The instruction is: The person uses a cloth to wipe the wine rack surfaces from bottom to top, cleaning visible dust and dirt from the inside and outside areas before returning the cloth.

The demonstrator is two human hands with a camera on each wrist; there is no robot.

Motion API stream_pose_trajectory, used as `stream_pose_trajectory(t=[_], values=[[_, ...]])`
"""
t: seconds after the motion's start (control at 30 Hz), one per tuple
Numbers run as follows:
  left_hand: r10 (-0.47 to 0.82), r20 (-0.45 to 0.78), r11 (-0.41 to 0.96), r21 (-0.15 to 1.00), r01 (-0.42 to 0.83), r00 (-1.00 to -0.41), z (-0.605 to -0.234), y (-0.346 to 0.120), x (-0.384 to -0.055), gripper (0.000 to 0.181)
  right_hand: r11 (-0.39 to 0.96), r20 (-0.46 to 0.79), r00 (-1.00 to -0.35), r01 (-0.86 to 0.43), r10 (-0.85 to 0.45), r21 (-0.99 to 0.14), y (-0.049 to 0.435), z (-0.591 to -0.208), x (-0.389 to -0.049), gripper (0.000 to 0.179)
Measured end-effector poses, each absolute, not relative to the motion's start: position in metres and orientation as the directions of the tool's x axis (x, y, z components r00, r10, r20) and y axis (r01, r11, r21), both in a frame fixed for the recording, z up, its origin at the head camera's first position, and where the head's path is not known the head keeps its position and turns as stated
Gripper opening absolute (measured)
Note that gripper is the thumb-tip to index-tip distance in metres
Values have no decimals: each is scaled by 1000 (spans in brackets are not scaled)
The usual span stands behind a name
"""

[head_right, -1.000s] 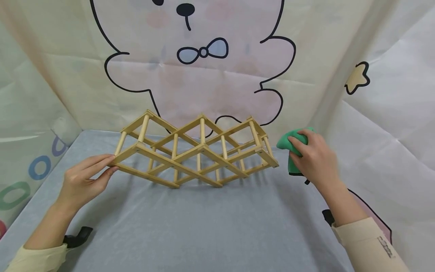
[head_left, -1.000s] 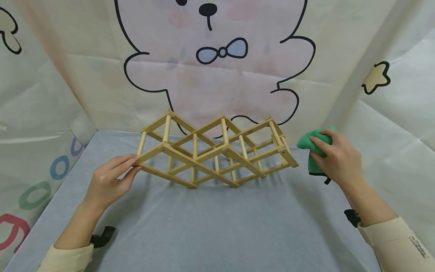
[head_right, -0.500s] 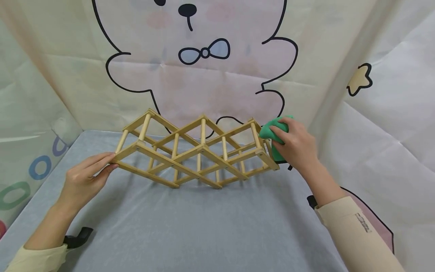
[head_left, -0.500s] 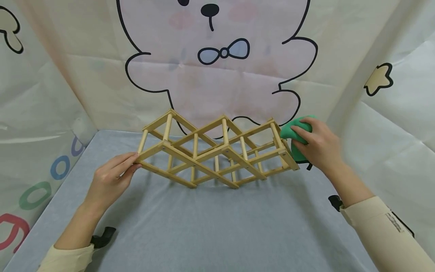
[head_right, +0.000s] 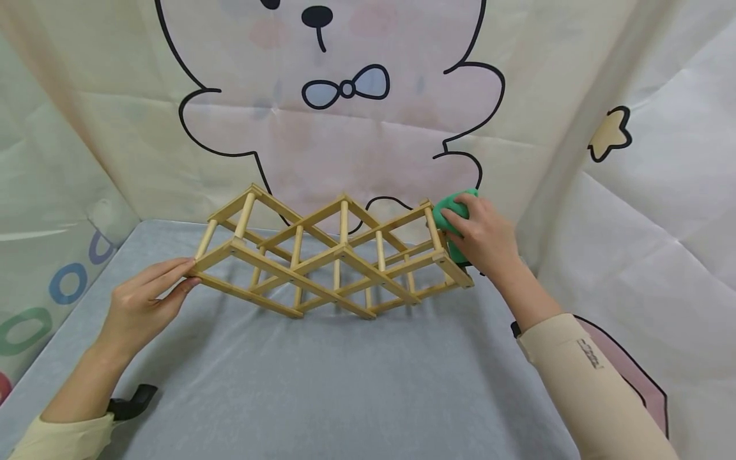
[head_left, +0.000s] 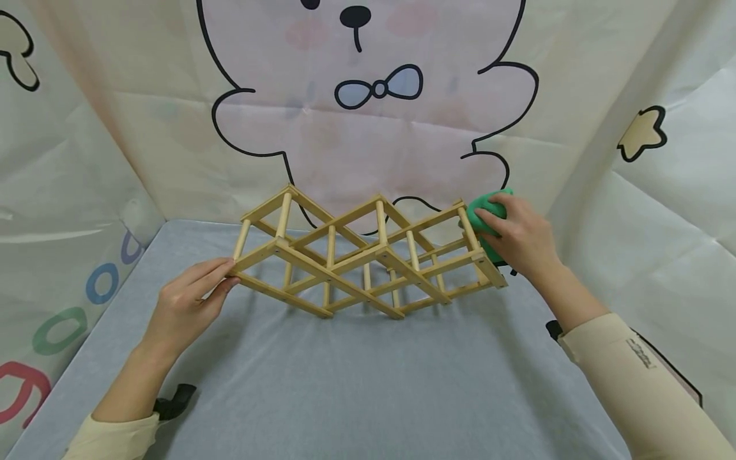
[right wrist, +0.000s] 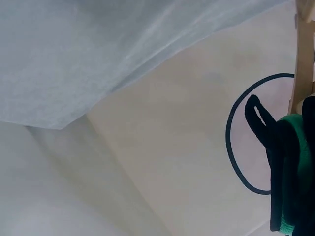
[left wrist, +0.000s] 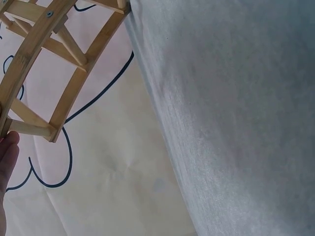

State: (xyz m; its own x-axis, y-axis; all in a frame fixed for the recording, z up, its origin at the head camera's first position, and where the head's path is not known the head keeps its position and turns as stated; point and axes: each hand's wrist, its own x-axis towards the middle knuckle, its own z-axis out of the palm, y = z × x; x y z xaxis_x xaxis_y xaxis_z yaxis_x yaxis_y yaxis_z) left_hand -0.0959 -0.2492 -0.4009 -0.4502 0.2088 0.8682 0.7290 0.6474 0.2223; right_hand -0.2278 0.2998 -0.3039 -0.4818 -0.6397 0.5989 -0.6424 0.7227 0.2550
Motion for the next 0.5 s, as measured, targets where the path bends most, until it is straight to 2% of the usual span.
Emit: stream_pose_trajectory(t=[0.13, 0.37, 0.5], values=[[208, 866, 649, 225, 726, -454, -401, -250, -96, 43, 720, 573, -490, -632, -657, 285, 306, -308, -229, 44], [205, 873, 634, 227, 739, -443, -401, -249, -97, 43, 748, 487, -582, -598, -651, 286, 328, -321, -226, 49], [202, 873, 636, 228, 737, -444, -401, -249, -96, 43, 760, 483, -599, -590, -639, 274, 332, -325, -227, 50]])
